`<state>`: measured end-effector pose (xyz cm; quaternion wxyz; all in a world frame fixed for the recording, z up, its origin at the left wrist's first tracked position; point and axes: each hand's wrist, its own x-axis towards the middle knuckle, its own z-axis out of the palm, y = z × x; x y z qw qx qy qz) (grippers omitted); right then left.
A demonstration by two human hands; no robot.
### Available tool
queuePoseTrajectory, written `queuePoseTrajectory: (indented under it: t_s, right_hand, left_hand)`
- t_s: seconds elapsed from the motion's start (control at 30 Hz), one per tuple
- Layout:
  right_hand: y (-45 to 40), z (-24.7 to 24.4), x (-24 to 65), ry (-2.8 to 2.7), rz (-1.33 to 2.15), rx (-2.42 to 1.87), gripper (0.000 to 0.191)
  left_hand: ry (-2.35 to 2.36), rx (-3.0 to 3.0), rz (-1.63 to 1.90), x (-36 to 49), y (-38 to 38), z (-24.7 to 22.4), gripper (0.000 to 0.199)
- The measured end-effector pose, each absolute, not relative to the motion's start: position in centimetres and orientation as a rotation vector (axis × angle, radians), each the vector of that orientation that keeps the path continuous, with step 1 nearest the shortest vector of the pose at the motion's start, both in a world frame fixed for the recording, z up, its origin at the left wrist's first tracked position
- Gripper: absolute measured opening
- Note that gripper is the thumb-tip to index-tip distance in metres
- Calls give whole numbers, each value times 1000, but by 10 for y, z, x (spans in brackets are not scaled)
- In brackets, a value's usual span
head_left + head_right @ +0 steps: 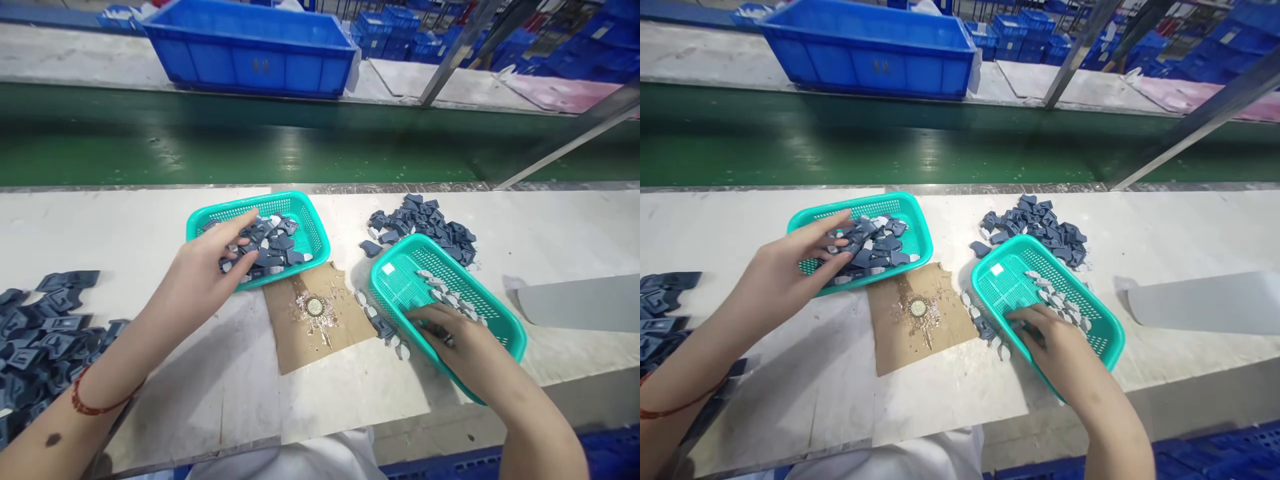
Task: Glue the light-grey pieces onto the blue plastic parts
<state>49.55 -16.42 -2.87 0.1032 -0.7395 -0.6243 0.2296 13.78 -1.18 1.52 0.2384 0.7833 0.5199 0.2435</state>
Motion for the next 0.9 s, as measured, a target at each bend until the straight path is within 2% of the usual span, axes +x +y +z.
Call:
queuePoseTrajectory:
  t_s: [0.13,0.3,0.43,0.53,0.6,0.7,0.77,0.83,0.9]
  right_hand:
    - [-161,-32,500,-1766,660,-2198,27]
    - [-160,-24,487,-1474,500,-2171,35]
    - [-152,-16,445,-1120,505,-1914,36]
    - [-143,-19,414,-1013,686,-1732,30]
    - [-136,-25,399,-1007,890,-1597,22]
    - [-125,-34,383,-969,1196,-1407,19]
    - [-119,-36,374,-920,1326,-1342,19]
    - [-113,-35,366,-865,1414,-1294,19]
    - [-110,-32,359,-809,1486,-1247,20]
  left_hand:
    - [1460,2450,722,117,-16,12,38]
    - [1365,2581,397,93,-27,-1,56]
    - [1349,2606,161,109,-35,-9,66]
    - [1296,2585,137,119,-39,-7,71]
    - [1302,2547,189,111,-40,-3,65]
    - [1622,2468,383,70,-39,1,51]
    - [1919,2393,451,31,-36,3,51]
    - [2165,2280,251,-5,-31,2,55]
    - [2165,2225,157,-32,-26,-2,56]
